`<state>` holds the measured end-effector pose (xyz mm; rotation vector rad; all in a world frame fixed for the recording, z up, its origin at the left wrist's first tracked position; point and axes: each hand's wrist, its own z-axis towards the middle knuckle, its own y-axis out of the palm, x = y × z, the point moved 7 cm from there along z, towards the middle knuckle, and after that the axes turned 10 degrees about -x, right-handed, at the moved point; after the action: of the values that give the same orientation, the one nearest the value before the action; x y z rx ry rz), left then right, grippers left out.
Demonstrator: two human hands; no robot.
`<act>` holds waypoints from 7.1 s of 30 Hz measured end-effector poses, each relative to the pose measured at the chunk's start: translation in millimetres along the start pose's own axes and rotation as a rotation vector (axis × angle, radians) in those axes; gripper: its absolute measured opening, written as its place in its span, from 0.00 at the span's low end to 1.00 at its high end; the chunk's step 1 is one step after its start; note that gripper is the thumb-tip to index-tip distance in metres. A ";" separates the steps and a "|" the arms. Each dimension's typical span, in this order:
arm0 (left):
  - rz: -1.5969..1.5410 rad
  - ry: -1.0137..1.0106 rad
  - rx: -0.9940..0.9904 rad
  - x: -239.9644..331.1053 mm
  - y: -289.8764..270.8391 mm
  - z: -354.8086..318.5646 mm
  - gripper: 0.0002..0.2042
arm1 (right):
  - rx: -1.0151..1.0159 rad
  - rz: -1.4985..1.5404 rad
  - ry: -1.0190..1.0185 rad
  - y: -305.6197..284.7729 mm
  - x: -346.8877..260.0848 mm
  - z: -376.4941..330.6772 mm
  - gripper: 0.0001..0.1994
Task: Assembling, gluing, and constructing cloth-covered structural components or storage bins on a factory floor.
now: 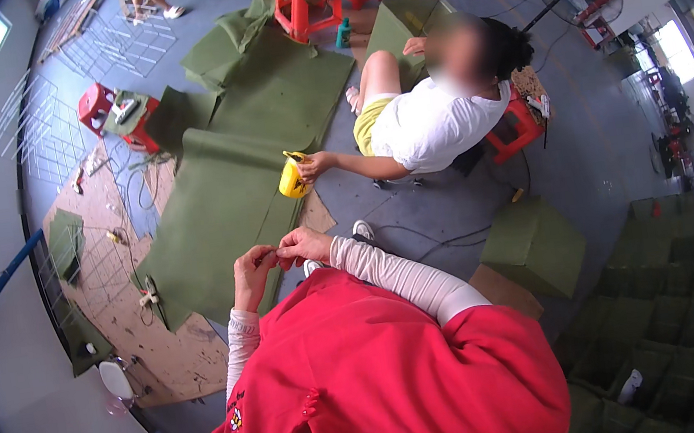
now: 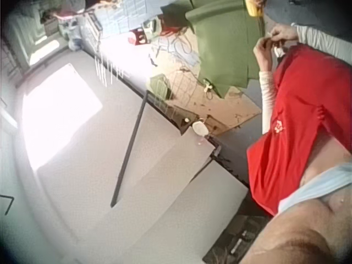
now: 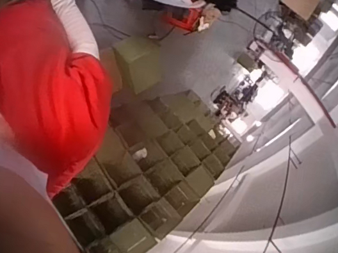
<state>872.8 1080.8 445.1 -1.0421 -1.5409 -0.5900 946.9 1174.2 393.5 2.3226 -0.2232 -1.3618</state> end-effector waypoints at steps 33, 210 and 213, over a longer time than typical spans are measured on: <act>-0.704 -0.644 0.590 -253.9 79.9 -114.5 0.10 | 0.423 -0.954 0.219 -221.7 41.4 61.6 0.10; 0.284 0.398 -0.136 -6.2 -11.0 -195.6 0.12 | 0.418 0.340 -0.438 205.8 90.1 -69.8 0.10; 0.159 0.348 -0.240 -11.0 -2.3 -185.9 0.11 | 0.423 0.283 -0.488 204.9 88.5 -76.2 0.10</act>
<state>965.7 923.4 480.7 -1.1606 -1.0916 -0.8124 1073.3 982.4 447.0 2.1054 -1.0352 -1.8405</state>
